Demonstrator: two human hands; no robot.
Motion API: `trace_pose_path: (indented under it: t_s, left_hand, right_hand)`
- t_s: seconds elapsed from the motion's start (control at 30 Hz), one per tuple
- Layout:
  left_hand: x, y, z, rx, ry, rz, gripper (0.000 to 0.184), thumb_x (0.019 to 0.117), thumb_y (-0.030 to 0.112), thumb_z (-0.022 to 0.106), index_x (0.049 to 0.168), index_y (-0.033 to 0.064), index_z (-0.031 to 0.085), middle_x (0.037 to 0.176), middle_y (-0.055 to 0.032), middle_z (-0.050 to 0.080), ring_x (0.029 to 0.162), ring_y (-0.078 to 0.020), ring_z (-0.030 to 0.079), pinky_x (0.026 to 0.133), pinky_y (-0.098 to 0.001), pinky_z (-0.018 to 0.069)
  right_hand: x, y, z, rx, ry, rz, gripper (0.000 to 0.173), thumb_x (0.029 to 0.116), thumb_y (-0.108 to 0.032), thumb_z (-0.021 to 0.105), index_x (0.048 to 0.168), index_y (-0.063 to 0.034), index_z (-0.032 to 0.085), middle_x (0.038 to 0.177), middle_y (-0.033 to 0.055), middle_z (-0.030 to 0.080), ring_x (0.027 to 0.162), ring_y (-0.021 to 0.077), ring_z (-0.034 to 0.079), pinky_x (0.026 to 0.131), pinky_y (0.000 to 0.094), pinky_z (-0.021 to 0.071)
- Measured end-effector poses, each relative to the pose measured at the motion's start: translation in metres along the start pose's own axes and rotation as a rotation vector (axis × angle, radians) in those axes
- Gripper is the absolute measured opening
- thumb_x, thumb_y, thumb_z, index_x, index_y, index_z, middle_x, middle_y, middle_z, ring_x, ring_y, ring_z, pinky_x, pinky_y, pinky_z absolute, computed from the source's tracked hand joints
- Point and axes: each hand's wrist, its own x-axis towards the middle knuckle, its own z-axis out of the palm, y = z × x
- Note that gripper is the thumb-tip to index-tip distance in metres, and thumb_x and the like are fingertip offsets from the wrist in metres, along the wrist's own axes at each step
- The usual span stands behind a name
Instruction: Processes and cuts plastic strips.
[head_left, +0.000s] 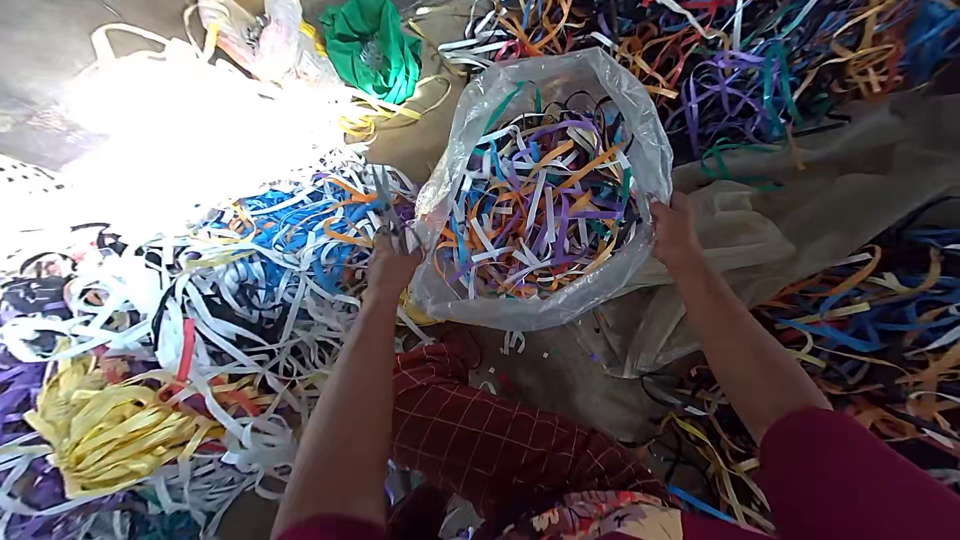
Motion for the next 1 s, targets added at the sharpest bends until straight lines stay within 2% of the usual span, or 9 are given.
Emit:
trace_pose_path:
  t_s: [0.13, 0.23, 0.33, 0.43, 0.53, 0.7, 0.83, 0.93, 1.0]
  left_hand:
    - [0.035, -0.013, 0.065, 0.001, -0.04, -0.118, 0.082, 0.0929, 0.026, 0.075, 0.151, -0.0097, 0.031, 0.137, -0.0406, 0.05, 0.129, -0.0561, 0.051, 0.106, -0.0689, 0.0419]
    - [0.048, -0.025, 0.081, -0.133, 0.032, -0.213, 0.065, 0.0952, 0.019, 0.068, 0.146, -0.0092, 0.039, 0.135, -0.0381, 0.054, 0.127, -0.053, 0.054, 0.105, -0.0671, 0.0437]
    - [0.066, -0.019, 0.046, -0.24, 0.127, -0.153, 0.063, 0.1024, 0.023, 0.057, 0.153, -0.0064, 0.033, 0.142, -0.036, 0.049, 0.129, -0.0495, 0.052, 0.106, -0.0648, 0.0428]
    - [0.073, 0.017, -0.009, -0.157, 0.207, -0.041, 0.06, 0.1051, 0.025, 0.05, 0.155, -0.0033, 0.032, 0.145, -0.0332, 0.048, 0.133, -0.0468, 0.051, 0.109, -0.0633, 0.0408]
    - [0.074, 0.044, -0.037, -0.131, 0.26, 0.045, 0.056, 0.1028, 0.019, 0.052, 0.15, -0.0064, 0.035, 0.144, -0.0327, 0.05, 0.135, -0.0451, 0.049, 0.111, -0.0616, 0.0391]
    - [0.065, 0.023, -0.033, -0.151, 0.259, 0.009, 0.053, 0.0996, 0.01, 0.054, 0.148, -0.0052, 0.039, 0.142, -0.0313, 0.051, 0.133, -0.0433, 0.051, 0.109, -0.06, 0.0412]
    - [0.065, 0.005, -0.028, -0.231, 0.312, -0.048, 0.051, 0.098, 0.012, 0.055, 0.146, -0.0033, 0.043, 0.14, -0.03, 0.053, 0.129, -0.0416, 0.054, 0.106, -0.0597, 0.0435]
    - [0.058, 0.021, -0.043, -0.293, 0.366, -0.024, 0.048, 0.0976, 0.01, 0.054, 0.144, -0.0013, 0.045, 0.137, -0.0259, 0.055, 0.124, -0.0353, 0.057, 0.103, -0.0538, 0.0465]
    - [0.057, 0.022, -0.047, -0.264, 0.361, 0.0, 0.048, 0.0988, 0.012, 0.055, 0.144, -0.0022, 0.045, 0.135, -0.029, 0.056, 0.124, -0.0408, 0.057, 0.102, -0.059, 0.0459]
  right_hand:
    - [0.0, 0.001, 0.004, 0.06, 0.024, 0.038, 0.03, 0.1071, -0.019, 0.049, 0.134, -0.0044, 0.052, 0.099, 0.0058, 0.057, 0.077, 0.0097, 0.055, 0.068, 0.0298, 0.0501]
    - [0.007, -0.008, 0.013, 0.079, 0.05, 0.079, 0.034, 0.1074, -0.025, 0.051, 0.135, -0.0054, 0.053, 0.105, 0.0084, 0.06, 0.083, 0.0128, 0.058, 0.072, 0.0327, 0.0518]
    - [0.024, -0.033, 0.019, 0.021, 0.073, 0.076, 0.039, 0.1083, -0.024, 0.049, 0.142, -0.0035, 0.049, 0.116, 0.0123, 0.06, 0.093, 0.0163, 0.059, 0.082, 0.0347, 0.0519]
    - [0.034, -0.075, 0.029, 0.055, 0.128, 0.062, 0.039, 0.1073, -0.02, 0.048, 0.142, -0.0024, 0.048, 0.123, 0.0151, 0.058, 0.105, 0.0207, 0.06, 0.089, 0.0387, 0.0534]
    - [0.01, -0.082, 0.032, 0.137, 0.097, 0.052, 0.035, 0.1051, -0.018, 0.048, 0.137, -0.0047, 0.05, 0.11, 0.0104, 0.056, 0.094, 0.0172, 0.058, 0.08, 0.0366, 0.0528]
    - [-0.079, -0.002, 0.023, 0.093, -0.119, 0.207, 0.039, 0.1079, -0.027, 0.047, 0.145, -0.0123, 0.044, 0.101, 0.0048, 0.057, 0.078, 0.0105, 0.056, 0.069, 0.0319, 0.052]
    - [-0.105, -0.011, -0.005, 0.198, 0.003, 0.219, 0.036, 0.1077, -0.029, 0.049, 0.141, -0.015, 0.047, 0.094, 0.0018, 0.057, 0.07, 0.009, 0.057, 0.062, 0.0299, 0.0525]
    - [-0.118, -0.03, -0.024, 0.285, 0.065, 0.09, 0.027, 0.108, -0.022, 0.047, 0.133, -0.0135, 0.052, 0.097, -0.0002, 0.061, 0.079, 0.0081, 0.062, 0.07, 0.0293, 0.0559]
    - [-0.121, -0.017, -0.027, 0.231, 0.095, 0.054, 0.025, 0.1083, -0.017, 0.045, 0.131, -0.0092, 0.053, 0.09, -0.0001, 0.061, 0.072, 0.0067, 0.062, 0.065, 0.0277, 0.0556]
